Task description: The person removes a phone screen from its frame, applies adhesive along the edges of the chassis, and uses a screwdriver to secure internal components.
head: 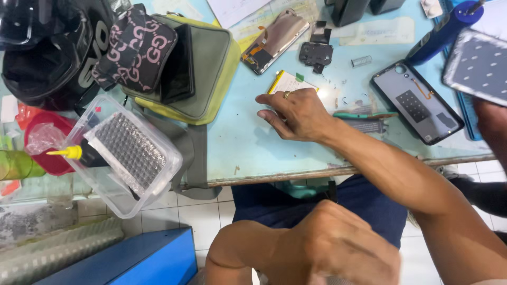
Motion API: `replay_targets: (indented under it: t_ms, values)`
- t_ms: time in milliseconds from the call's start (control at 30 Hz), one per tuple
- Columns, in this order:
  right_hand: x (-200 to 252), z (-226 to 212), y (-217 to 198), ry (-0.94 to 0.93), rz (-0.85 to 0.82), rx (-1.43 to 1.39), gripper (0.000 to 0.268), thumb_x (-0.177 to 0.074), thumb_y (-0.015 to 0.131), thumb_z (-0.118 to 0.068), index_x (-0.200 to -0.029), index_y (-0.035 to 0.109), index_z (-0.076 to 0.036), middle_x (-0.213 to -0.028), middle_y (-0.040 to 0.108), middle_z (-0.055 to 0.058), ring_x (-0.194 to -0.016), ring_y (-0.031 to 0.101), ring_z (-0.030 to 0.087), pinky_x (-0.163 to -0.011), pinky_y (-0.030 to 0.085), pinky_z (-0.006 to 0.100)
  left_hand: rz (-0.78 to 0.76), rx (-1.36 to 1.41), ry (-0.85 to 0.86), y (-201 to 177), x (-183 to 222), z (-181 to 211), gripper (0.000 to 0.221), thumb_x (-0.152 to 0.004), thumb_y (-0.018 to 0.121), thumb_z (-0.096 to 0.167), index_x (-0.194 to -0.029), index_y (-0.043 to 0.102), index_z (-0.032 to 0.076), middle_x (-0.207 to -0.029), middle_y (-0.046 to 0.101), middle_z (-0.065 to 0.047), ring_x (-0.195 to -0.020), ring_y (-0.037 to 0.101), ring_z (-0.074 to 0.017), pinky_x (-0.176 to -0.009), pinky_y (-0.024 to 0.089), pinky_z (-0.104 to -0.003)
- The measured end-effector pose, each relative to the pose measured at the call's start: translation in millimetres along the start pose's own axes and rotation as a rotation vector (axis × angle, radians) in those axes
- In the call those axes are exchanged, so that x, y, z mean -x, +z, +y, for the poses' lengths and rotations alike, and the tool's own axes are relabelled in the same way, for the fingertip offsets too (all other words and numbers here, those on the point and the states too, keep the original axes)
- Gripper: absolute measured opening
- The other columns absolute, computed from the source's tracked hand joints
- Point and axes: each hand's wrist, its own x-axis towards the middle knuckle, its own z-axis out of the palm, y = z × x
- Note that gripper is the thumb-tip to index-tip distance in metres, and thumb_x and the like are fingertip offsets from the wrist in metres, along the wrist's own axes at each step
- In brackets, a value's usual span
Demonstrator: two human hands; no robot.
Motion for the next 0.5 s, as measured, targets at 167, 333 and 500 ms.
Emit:
replay_targets:
  t_ms: [167, 333, 500]
  values:
    - [6, 3, 0, 0.027, 0.020, -0.076, 0.020, -0.100, 0.073, -0.016, -0.117, 0.068, -0.006, -0.070, 0.065, 0.005, -0.056, 0.063, 0.022, -0.053, 0.049, 0.036, -0.101, -0.001, -0.128, -2, -12, 9, 0.018, -0.097, 0.062, 0.029, -0.099, 0.066, 0.011, -0.097, 0.068, -0.003, -0.086, 0.070, -0.0167, -0.071, 0.049, -0.027]
    - [3, 1, 2, -0.014, 0.043, -0.032, 0.022, -0.099, 0.072, -0.018, -0.116, 0.066, -0.006, -0.074, 0.067, 0.006, -0.059, 0.063, 0.024, -0.054, 0.048, 0.038, 0.020, 0.250, -0.048, 26, -21, -26, 0.042, -0.103, 0.065, 0.046, -0.117, 0.060, 0.007, -0.109, 0.064, -0.005, -0.097, 0.066, -0.0156, -0.082, 0.054, -0.027]
    - [4, 1, 4, 0.004, 0.001, -0.044, 0.023, -0.099, 0.072, -0.019, -0.116, 0.067, -0.005, -0.071, 0.065, 0.007, -0.057, 0.062, 0.025, -0.054, 0.047, 0.041, 0.067, 0.019, -0.110, 28, -30, -12, 0.022, -0.104, 0.073, 0.031, -0.112, 0.067, 0.012, -0.106, 0.069, 0.001, -0.095, 0.067, -0.0112, -0.083, 0.055, -0.024]
